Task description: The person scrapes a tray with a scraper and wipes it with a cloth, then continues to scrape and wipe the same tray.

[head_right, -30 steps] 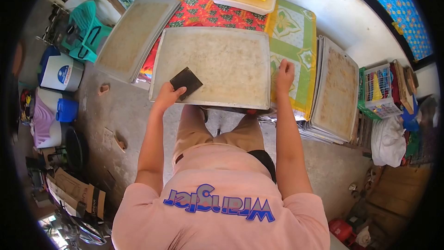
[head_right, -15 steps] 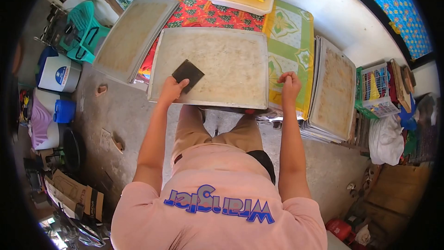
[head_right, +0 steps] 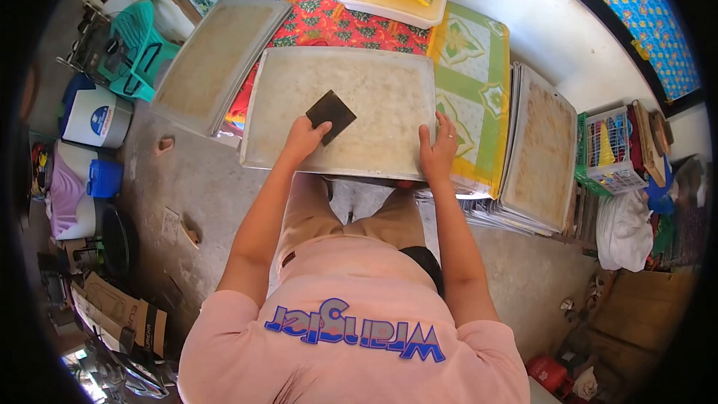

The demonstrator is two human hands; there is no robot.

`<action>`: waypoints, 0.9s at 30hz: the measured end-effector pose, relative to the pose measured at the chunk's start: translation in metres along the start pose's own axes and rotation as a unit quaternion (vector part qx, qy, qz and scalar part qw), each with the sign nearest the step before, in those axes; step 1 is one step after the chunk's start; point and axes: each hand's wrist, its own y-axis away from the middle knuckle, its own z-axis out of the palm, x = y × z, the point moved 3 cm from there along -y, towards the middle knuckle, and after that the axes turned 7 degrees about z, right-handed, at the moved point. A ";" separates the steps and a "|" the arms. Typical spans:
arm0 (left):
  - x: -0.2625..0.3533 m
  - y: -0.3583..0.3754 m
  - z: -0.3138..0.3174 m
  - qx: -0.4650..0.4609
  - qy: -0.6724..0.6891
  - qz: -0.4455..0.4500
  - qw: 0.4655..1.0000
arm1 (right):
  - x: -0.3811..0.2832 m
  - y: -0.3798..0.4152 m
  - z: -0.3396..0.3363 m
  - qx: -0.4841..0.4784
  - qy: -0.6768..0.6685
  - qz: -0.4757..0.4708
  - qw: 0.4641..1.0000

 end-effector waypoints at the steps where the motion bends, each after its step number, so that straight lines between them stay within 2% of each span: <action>1: 0.013 0.002 -0.002 -0.038 0.021 -0.009 0.999 | 0.000 0.001 0.001 -0.007 0.007 0.007 1.000; 2: 0.022 0.002 -0.001 -0.074 0.041 -0.019 0.996 | 0.000 0.002 0.003 -0.015 0.014 0.014 1.000; 5: 0.029 0.000 0.015 -0.078 -0.057 -0.011 0.995 | 0.011 0.003 0.008 -0.045 0.014 0.062 0.997; 6: 0.025 -0.002 0.017 -0.011 -0.039 -0.007 0.999 | 0.011 0.002 0.008 -0.049 0.018 0.063 0.997; 9: 0.015 -0.007 0.027 -0.152 0.006 0.021 0.988 | 0.011 0.004 0.009 -0.059 0.026 0.075 0.995; 10: 0.040 0.006 0.022 -0.193 0.034 0.048 0.979 | 0.010 0.003 0.009 -0.061 0.027 0.080 0.995; 13: 0.064 0.028 0.008 -0.125 -0.037 0.010 0.991 | 0.007 0.001 0.010 -0.060 0.060 0.066 0.994; 14: 0.027 0.030 0.024 -0.040 0.099 0.071 0.992 | 0.006 0.001 0.010 -0.058 0.076 0.059 0.994; 17: 0.046 0.067 -0.017 0.012 0.199 -0.067 0.978 | 0.007 0.000 0.011 -0.090 0.087 0.073 0.990; 19: 0.029 0.088 -0.035 0.038 0.273 -0.113 0.954 | -0.002 -0.003 0.008 -0.093 0.110 0.106 0.984; 21: 0.019 0.106 -0.057 0.102 0.258 -0.155 0.948 | -0.015 -0.016 0.014 -0.084 0.143 0.105 0.981; 23: 0.015 0.118 -0.078 0.183 0.257 -0.133 0.939 | -0.030 -0.024 0.028 -0.059 0.183 0.074 0.979; 24: 0.011 0.123 -0.088 0.223 0.256 -0.122 0.933 | -0.038 -0.030 0.040 -0.066 0.159 0.043 0.984; 26: -0.016 0.135 -0.106 0.275 0.165 -0.124 0.939 | -0.059 -0.045 0.070 -0.083 0.113 -0.017 0.990; 27: -0.030 0.140 -0.110 0.298 0.121 -0.125 0.939 | -0.076 -0.051 0.083 -0.139 0.057 -0.007 0.989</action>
